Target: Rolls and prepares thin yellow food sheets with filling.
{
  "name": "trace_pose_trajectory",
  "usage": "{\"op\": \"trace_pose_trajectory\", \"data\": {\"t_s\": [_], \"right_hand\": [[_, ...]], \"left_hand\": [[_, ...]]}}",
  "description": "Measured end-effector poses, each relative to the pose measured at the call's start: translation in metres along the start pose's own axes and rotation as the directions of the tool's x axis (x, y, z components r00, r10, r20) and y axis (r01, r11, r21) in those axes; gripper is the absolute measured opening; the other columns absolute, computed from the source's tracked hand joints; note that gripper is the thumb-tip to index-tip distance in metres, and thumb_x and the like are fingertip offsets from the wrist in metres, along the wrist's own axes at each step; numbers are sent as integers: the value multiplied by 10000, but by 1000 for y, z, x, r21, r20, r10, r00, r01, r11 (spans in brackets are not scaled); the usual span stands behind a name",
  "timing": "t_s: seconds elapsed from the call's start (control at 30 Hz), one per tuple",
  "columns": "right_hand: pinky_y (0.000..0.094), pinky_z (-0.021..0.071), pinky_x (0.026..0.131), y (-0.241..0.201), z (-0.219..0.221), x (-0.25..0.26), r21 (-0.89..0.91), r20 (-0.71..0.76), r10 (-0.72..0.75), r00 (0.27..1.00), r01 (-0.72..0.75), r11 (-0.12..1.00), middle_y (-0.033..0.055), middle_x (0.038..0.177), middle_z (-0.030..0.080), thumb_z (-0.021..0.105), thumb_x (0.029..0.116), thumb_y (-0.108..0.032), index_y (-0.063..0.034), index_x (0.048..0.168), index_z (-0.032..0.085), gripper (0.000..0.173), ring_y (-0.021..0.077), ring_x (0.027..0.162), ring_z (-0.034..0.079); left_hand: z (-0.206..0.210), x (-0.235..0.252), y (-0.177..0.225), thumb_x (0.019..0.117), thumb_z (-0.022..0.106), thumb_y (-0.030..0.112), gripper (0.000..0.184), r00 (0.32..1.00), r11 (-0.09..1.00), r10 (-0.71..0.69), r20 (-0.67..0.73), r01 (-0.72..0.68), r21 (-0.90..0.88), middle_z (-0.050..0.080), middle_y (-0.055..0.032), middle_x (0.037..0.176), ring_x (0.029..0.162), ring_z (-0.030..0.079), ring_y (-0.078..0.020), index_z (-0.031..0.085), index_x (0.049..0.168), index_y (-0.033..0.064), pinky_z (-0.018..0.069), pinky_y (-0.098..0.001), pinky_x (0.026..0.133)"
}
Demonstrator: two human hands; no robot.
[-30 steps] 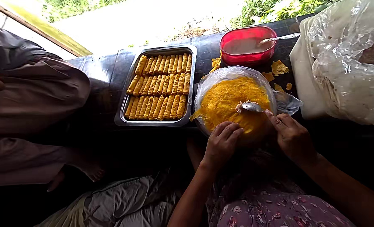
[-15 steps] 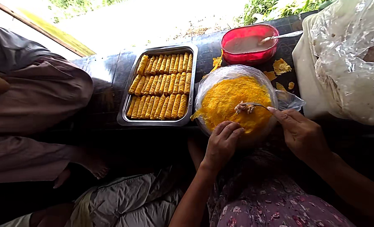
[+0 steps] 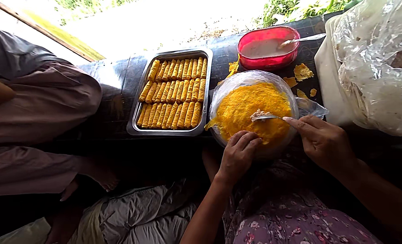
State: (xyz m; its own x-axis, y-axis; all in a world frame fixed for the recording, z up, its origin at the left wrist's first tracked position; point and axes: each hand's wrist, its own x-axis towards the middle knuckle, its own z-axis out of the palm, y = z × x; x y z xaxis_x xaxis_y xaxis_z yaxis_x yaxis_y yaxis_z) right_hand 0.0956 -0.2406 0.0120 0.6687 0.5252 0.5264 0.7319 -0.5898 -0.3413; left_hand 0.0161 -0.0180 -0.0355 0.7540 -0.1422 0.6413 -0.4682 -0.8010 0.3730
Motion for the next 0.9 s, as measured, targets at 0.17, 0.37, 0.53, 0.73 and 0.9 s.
{"op": "trace_pose_trajectory", "data": {"t_s": [0.17,0.37,0.53,0.73,0.9], "right_hand": [[408,511,550,7,19,1,-19,5,19,1000,-19,1000,177,873,673,484,910,66,-40,1201,760,415,309,698,663],[344,501,560,-12,-60,11,-35,-98,29,995,-32,999,133,897,690,464,987,-32,-53,1240,729,367,221,702,646],[689,473,666,53,-170,30,-430,-108,261,959,-282,858,334,1067,664,370,1050,-65,-29,1335,653,403,554,882,646],[750,448,880,130,-187,53,-608,78,765,639,-578,545,355,1190,650,465,1047,-16,1,1288,673,319,583,1134,606],[715,461,870,155,-173,63,-622,102,781,616,-574,533,355,1230,600,481,1009,55,36,1305,641,337,569,1126,597]], "left_hand": [[1,0,0,985,602,65,172,1000,1000,0,0,0,-11,753,-98,1044,1094,680,-228,773,998,76,504,-292,1015],[0,0,-2,1004,595,130,156,1000,1000,-4,18,4,-5,743,-85,1058,1123,661,-219,747,1025,99,482,-301,1047],[3,-1,-1,1036,601,229,174,1000,1000,18,7,-18,-6,704,-66,1075,1169,610,-189,753,1069,150,446,-281,1067],[3,2,0,1037,586,231,197,999,998,48,4,-49,48,700,-77,1030,1137,613,-195,759,1019,138,439,-263,1050],[1,3,5,1039,573,216,199,999,997,37,25,-39,70,696,-90,1039,1145,611,-199,751,1025,127,430,-256,1052]]}}
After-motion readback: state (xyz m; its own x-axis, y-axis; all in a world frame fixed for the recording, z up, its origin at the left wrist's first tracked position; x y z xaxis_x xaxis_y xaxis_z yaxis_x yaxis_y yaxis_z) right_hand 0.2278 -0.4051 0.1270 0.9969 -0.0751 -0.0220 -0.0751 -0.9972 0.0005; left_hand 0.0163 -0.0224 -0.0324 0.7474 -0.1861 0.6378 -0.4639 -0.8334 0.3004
